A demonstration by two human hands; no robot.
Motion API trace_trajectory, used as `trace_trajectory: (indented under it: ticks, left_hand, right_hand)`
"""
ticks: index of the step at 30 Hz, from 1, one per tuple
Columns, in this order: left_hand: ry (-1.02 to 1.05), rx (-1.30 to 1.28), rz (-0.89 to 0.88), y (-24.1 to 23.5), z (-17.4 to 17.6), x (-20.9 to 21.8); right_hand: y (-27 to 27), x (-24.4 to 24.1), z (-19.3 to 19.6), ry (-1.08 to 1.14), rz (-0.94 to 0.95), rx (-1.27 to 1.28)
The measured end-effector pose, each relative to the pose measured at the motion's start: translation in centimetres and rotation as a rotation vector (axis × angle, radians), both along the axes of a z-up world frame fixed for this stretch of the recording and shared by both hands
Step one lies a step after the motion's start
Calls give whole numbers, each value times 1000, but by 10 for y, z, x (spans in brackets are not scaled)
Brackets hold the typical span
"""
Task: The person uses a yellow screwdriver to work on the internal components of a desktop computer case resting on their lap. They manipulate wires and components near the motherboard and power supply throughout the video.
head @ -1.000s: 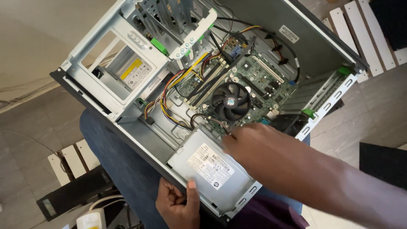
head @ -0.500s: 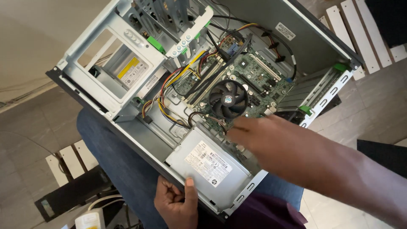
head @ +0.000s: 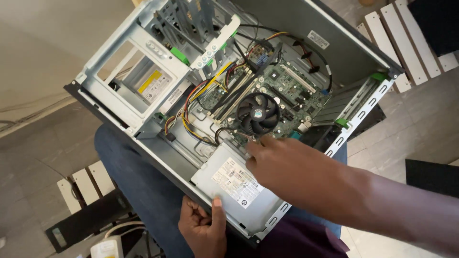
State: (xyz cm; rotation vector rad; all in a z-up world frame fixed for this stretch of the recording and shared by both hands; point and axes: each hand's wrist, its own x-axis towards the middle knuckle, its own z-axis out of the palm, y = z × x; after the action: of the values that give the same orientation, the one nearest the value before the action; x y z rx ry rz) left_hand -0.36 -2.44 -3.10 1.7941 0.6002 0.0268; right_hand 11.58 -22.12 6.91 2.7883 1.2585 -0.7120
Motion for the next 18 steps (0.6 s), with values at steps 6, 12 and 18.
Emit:
trace_trajectory:
  ticks: [6,12,18]
  left_hand:
    - [-16,-13,31,-2,3,2]
    - [-75,1,67,-7,-3,2]
    - [-36,30,83,-5,-6,2]
  right_hand:
    - [-19,1,4,257,-146,-2]
    - [10,-8,-8,292,-636,-176]
    - [-2,-3,-10,212,-411,-247]
